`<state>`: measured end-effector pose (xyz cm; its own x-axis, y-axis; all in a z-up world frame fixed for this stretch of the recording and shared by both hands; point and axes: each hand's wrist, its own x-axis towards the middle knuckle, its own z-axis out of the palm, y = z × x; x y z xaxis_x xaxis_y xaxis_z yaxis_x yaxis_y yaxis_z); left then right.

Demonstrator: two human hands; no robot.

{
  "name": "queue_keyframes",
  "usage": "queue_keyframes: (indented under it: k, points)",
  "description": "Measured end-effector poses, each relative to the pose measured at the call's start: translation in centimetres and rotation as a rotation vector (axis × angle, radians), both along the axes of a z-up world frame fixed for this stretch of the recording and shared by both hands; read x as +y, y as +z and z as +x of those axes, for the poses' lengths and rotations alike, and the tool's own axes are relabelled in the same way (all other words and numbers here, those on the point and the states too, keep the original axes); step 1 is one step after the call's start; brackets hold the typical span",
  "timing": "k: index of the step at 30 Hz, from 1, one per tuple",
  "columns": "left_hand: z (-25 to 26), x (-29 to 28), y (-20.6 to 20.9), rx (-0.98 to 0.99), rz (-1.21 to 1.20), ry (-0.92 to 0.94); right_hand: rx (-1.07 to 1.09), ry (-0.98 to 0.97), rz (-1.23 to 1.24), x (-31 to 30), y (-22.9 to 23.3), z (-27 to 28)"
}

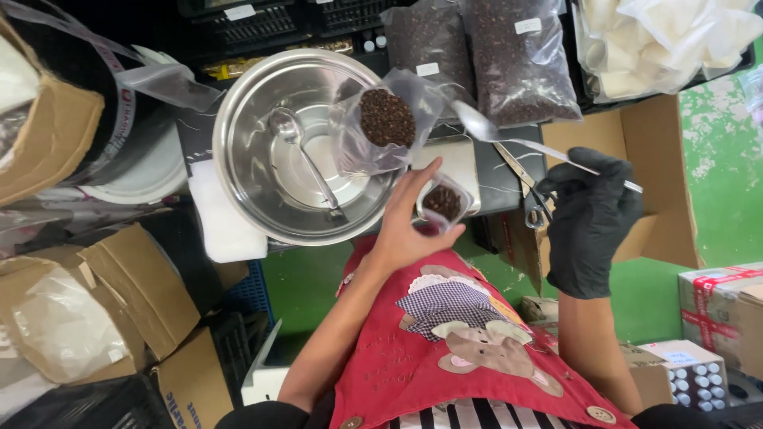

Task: Scooping cloves from a large bowl into small plastic bags and weighing them on a digital scale for packaging.

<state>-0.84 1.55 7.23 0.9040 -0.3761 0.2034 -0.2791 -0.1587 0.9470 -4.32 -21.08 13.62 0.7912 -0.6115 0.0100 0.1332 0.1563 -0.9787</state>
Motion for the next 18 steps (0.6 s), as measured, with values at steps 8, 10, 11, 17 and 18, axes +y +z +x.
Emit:
queue_keyframes:
  k: [8,10,11,17,18]
  points:
    - [1.1,9.1,1.8,-0.116,-0.182,0.273,0.021,0.268,-0.066,7.0,-6.0,8.1]
    - [1.8,11.0,2.8,-0.129,-0.192,0.319,0.051,0.328,-0.037,8.6,-7.1,9.7]
    - [2.1,11.7,3.3,-0.121,-0.184,0.348,0.087,0.269,-0.026,9.3,-7.2,10.4]
    - [3.4,14.0,2.9,-0.075,-0.155,0.405,0.125,0.073,0.010,10.4,-9.0,11.4]
    - [3.5,14.2,2.8,-0.059,-0.156,0.410,0.129,0.060,0.033,10.2,-9.8,11.3]
